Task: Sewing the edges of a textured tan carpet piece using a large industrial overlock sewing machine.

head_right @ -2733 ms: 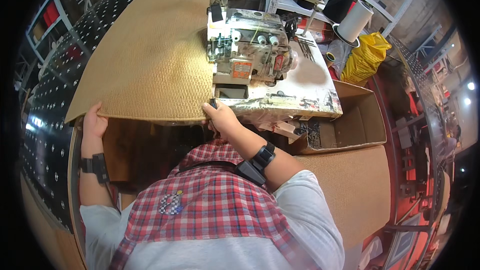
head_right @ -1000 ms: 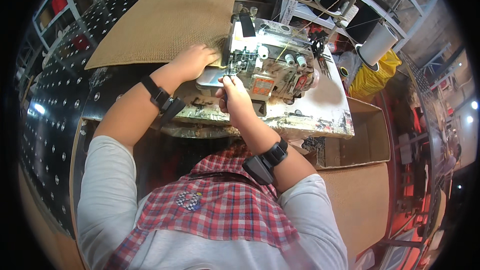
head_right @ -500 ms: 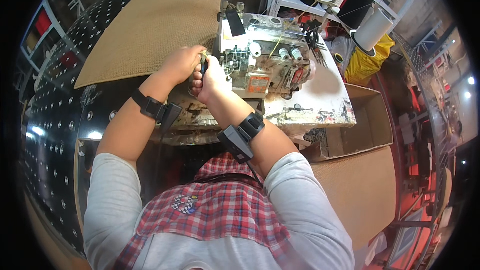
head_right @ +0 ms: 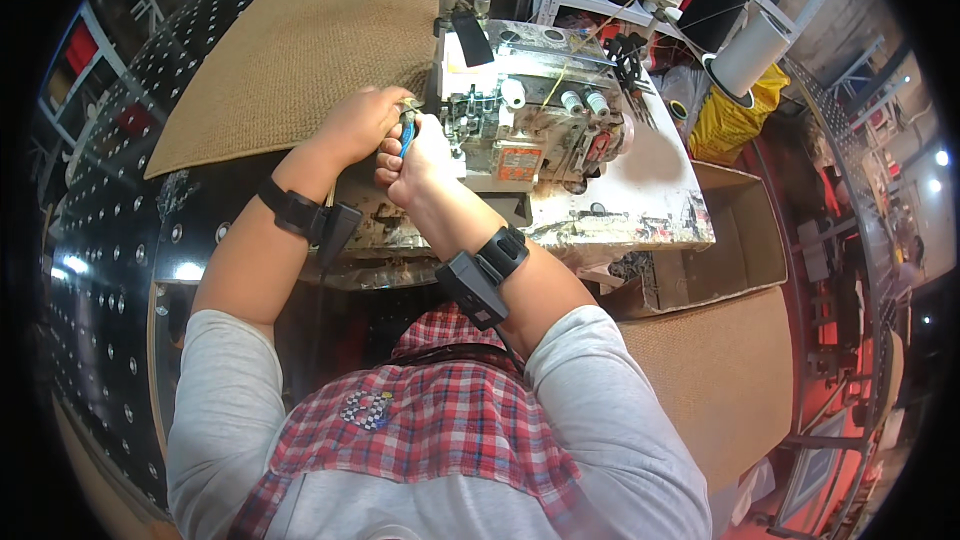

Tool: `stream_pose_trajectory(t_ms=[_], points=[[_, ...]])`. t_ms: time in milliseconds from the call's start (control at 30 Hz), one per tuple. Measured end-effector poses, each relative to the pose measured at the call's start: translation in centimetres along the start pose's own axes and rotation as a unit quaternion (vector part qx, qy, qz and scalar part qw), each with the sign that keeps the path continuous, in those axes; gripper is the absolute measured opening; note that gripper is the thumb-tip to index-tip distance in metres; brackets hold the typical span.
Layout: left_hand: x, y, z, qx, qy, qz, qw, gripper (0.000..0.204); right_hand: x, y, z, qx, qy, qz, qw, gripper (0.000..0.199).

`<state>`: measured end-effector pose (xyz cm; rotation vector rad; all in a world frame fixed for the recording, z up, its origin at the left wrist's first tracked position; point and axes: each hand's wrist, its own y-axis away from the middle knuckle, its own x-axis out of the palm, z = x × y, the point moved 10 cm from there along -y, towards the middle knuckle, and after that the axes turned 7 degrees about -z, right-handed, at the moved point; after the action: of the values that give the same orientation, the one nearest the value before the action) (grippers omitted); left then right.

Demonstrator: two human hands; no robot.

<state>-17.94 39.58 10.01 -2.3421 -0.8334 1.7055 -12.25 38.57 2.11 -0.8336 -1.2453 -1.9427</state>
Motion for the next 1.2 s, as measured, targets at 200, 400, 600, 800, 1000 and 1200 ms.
stream_pose_trajectory(t_ms=[200,400,600,800,1000,1200], points=[[0.1,0.9,0.3,-0.089,0.216,0.122,0.965,0.025,0.4,1.0,1.1,-0.074,0.166,-0.009,0.983,0.037],[0.0,1.6,0.7,-0.102,0.377,0.148,0.908,0.026,5.5,9.2,7.1,-0.688,0.547,-0.087,0.470,0.019],[-2.1,1.2,4.9,-0.132,0.498,0.082,0.853,0.027,4.0,10.5,5.5,-0.657,0.607,-0.047,0.445,0.023],[-10.6,10.1,19.8,-0.268,0.649,-0.364,0.612,0.035,1.9,10.5,4.7,-0.553,0.686,-0.069,0.467,0.029],[-12.8,25.4,12.8,-0.349,0.699,-0.470,0.410,0.039,4.5,8.0,3.6,-0.523,0.650,-0.001,0.551,0.032],[-10.1,29.8,-10.4,-0.174,0.896,-0.020,0.408,0.044,8.0,0.8,4.2,-0.342,0.555,-0.017,0.758,0.055]])
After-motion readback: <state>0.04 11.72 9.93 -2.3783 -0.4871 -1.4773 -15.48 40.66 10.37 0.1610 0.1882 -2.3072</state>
